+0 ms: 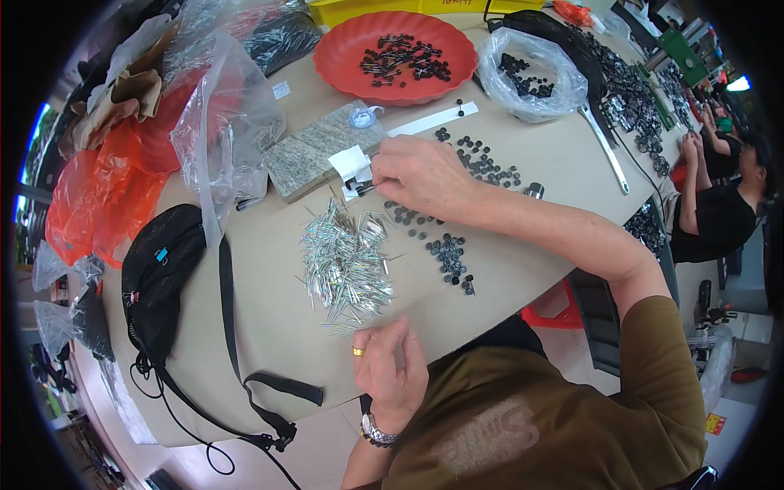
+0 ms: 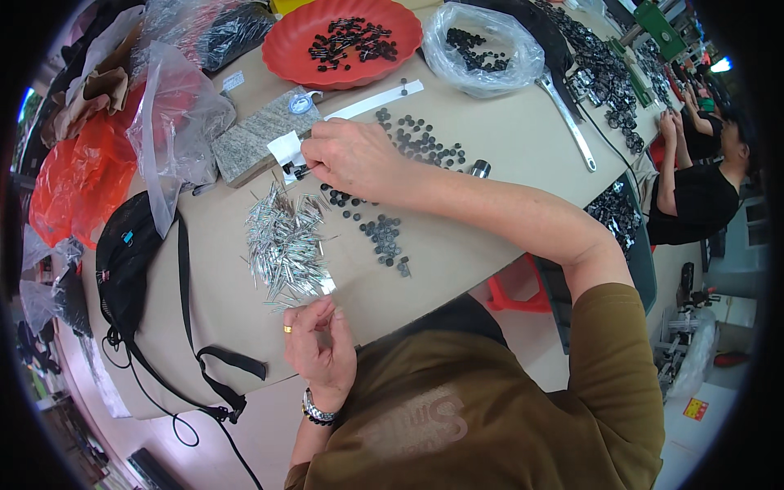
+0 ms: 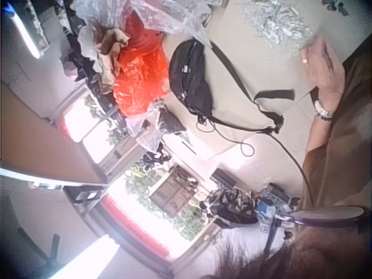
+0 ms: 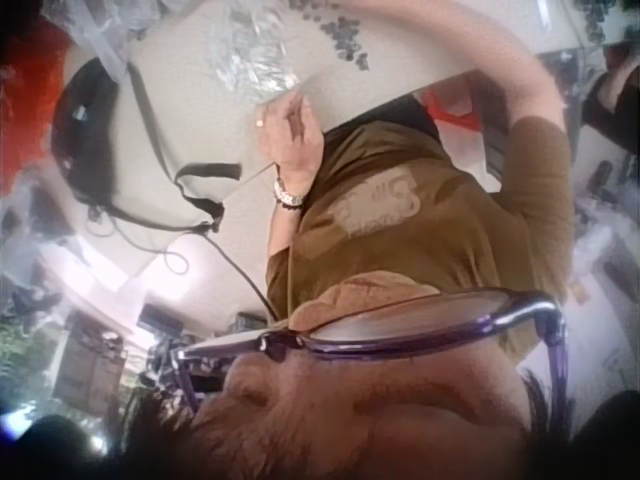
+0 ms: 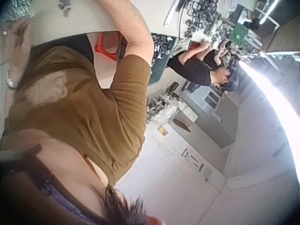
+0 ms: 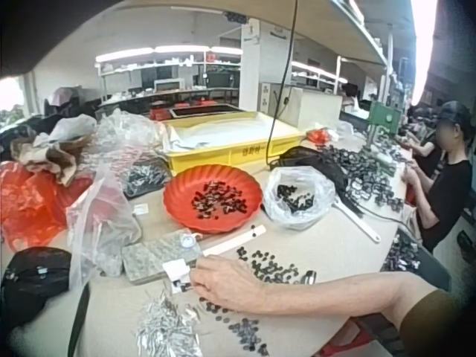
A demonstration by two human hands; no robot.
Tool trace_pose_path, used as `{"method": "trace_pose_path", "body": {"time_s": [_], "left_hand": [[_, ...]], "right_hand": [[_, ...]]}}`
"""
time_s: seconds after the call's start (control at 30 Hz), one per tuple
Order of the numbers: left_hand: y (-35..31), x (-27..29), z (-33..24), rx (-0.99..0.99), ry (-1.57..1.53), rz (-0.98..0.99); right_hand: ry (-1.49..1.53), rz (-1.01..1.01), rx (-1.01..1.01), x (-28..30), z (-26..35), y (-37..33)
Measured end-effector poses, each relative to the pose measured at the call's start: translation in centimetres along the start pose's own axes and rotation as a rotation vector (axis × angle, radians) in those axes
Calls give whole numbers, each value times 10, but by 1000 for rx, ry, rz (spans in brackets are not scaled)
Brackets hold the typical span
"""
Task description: The person assembles small black grommets and silver pins by hand at a workshop table, using a hammer to secure the components.
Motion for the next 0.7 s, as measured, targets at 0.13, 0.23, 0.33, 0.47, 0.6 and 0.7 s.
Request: {"method": "trace_pose_path", "body": {"time_s": [0.13,0.23,0.33,0.47,0.6,0.7], "left_hand": [[-1,-1,0,24,-16,-2],[0,-2,0,51,-34,0],[2,-1,0,48,-24,21],[1,-2,1,43,-9,28],[2,-2,0,40,-11,16],[2,-1,1,56,-12,12]], "right_hand": [[9,19,-79,-2,-2,3],[-6,26,-122,-4,-2,5],[-23,37,-164,-4,-1,5],[-100,24,-189,-6,1,7],[-119,122,-213,-6,6,8],[-69,118,-218,-3,6,8]]}}
Point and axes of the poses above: each hand's wrist, its own y-axis towards the middle knuckle, its own x-axis out of the back of the hand, z = x × y, the point moved 5 cm from there along y, towards the middle knuckle, and after that the axes turned 7 degrees about -x, right-handed, at the moved point
